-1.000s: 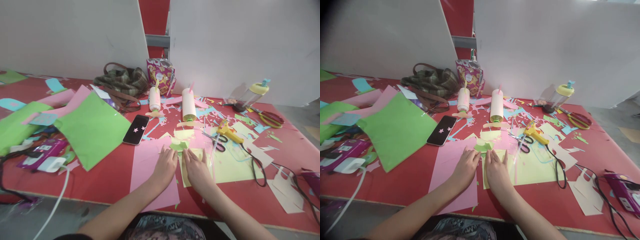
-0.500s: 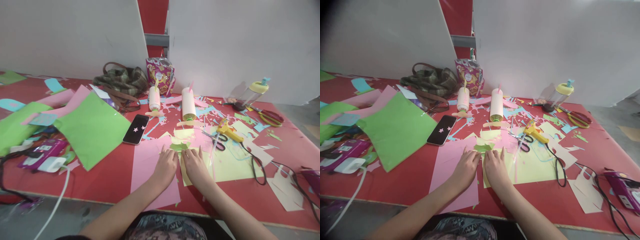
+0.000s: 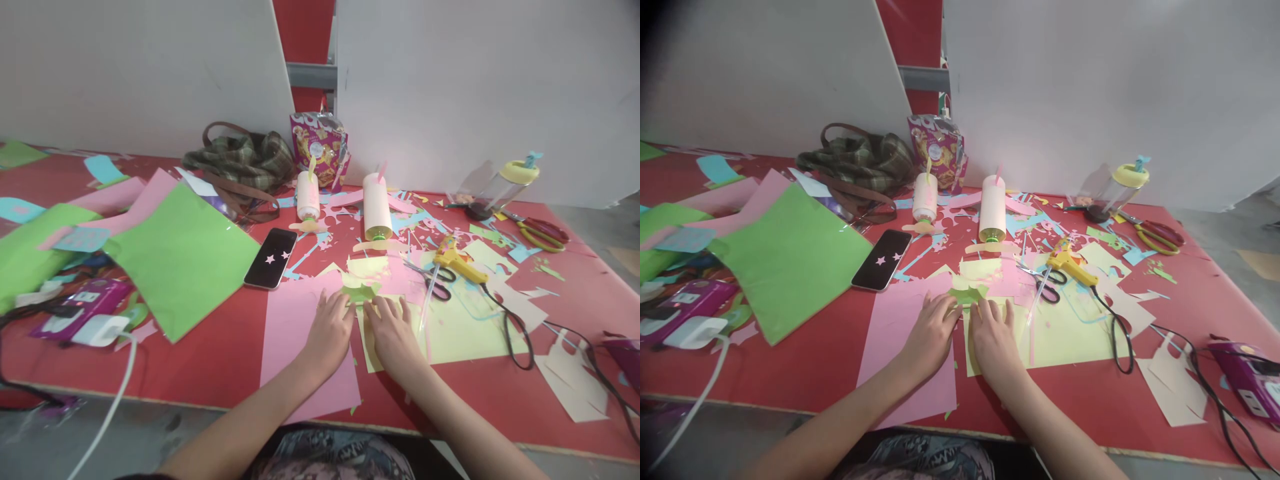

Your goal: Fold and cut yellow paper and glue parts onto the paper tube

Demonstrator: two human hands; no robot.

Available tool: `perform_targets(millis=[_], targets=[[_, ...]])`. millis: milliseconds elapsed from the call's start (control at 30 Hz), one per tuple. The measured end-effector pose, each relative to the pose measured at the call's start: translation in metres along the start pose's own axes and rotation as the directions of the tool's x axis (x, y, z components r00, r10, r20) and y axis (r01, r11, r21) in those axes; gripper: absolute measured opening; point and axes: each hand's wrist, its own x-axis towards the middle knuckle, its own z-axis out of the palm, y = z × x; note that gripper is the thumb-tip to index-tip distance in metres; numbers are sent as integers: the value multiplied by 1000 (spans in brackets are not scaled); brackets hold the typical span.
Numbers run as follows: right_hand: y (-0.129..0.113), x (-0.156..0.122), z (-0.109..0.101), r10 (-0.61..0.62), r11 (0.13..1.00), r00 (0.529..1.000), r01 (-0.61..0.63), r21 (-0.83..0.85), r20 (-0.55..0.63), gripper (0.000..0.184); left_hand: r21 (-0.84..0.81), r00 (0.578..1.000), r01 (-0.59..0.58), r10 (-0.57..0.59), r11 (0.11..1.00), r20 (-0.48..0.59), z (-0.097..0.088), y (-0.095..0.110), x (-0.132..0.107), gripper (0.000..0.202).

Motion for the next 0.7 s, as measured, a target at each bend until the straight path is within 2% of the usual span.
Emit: perform_targets(millis=[267, 467, 700], targets=[[1, -2, -2, -4, 1000, 1000, 4, 13, -7, 42, 39, 994, -18, 14, 999, 104, -1, -3, -2, 36], [0, -6, 3, -6, 1000, 1000, 6, 3, 2, 47, 33, 993, -14, 10, 999, 119, -2, -2, -3, 39], [-1, -10, 1, 18, 1000, 997, -19, 7, 78, 50, 6, 991, 4, -5, 1000, 130, 0, -6, -7, 43]])
